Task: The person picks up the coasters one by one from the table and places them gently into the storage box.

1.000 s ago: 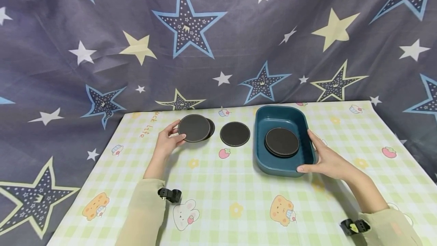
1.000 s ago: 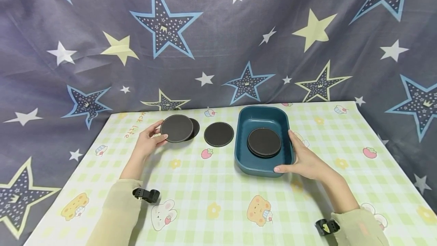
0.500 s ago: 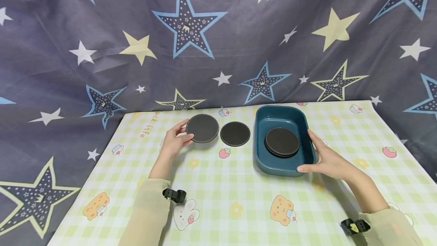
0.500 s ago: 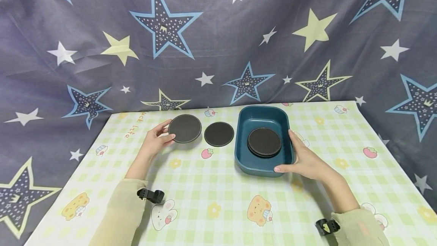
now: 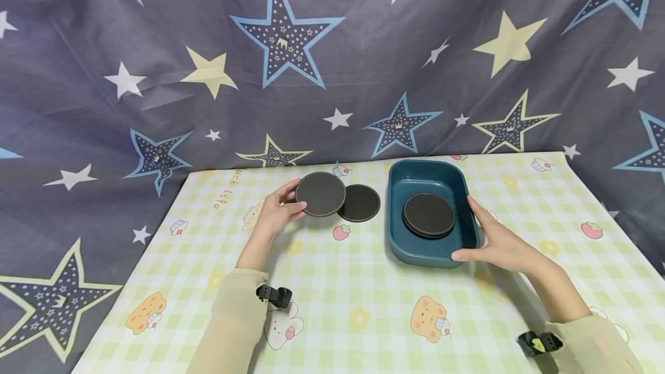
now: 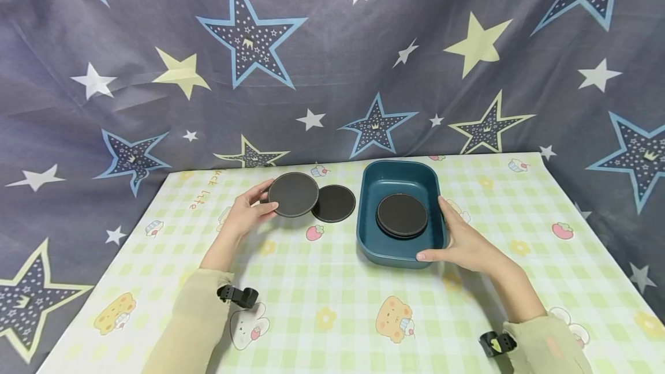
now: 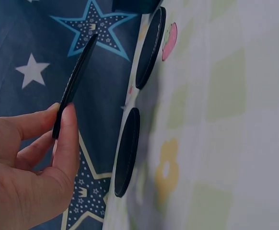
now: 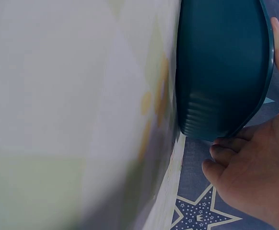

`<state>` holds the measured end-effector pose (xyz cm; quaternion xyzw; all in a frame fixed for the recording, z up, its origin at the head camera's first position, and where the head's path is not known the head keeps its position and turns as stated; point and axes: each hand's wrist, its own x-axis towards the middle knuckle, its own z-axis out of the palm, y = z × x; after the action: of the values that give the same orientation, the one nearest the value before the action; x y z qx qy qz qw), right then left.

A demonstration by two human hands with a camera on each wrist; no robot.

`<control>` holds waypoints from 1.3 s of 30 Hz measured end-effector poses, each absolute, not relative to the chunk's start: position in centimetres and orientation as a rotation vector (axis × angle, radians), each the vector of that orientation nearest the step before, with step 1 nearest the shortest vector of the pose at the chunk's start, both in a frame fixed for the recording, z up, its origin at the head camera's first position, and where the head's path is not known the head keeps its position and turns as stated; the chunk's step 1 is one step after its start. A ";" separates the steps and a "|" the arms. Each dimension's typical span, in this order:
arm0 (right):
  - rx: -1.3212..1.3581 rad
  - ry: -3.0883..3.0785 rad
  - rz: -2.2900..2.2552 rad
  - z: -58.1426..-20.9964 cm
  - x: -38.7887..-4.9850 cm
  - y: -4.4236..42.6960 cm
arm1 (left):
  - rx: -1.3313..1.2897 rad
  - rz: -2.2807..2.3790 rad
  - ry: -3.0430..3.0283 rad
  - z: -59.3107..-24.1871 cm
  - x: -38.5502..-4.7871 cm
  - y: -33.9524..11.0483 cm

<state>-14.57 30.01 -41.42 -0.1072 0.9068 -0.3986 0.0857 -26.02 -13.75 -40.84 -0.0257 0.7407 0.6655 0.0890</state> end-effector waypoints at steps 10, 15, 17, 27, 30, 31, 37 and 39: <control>-0.321 2.705 -1.179 -41.4 -14.7 30.0 | 0.027 1.987 2.161 -40.4 -25.9 -12.2; -0.319 2.707 -1.176 -41.5 -14.7 30.0 | 0.074 1.968 2.154 -40.3 -25.8 -11.2; -0.318 2.705 -1.178 -41.5 -14.7 30.0 | 0.091 1.959 2.149 -40.3 -25.8 -10.8; -0.314 2.707 -1.181 -41.5 -14.8 30.0 | 0.155 1.943 2.132 -39.9 -25.5 -8.6; -0.316 2.709 -1.180 -41.5 -14.8 30.0 | 0.171 1.938 2.131 -39.8 -25.3 -8.0; -0.317 2.709 -1.180 -41.5 -14.8 30.0 | 0.181 1.937 2.132 -39.8 -25.3 -7.8; -0.324 2.701 -1.195 -41.6 -14.8 30.0 | 0.206 1.918 2.118 -39.9 -25.2 -6.6; -0.323 2.696 -1.201 -41.6 -14.8 30.0 | 0.209 1.912 2.107 -39.9 -25.1 -6.2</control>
<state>-14.79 30.03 -41.59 -0.1085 0.9047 -0.4029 0.0862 -25.07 -6.22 -39.94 0.0723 0.7309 0.6633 0.1439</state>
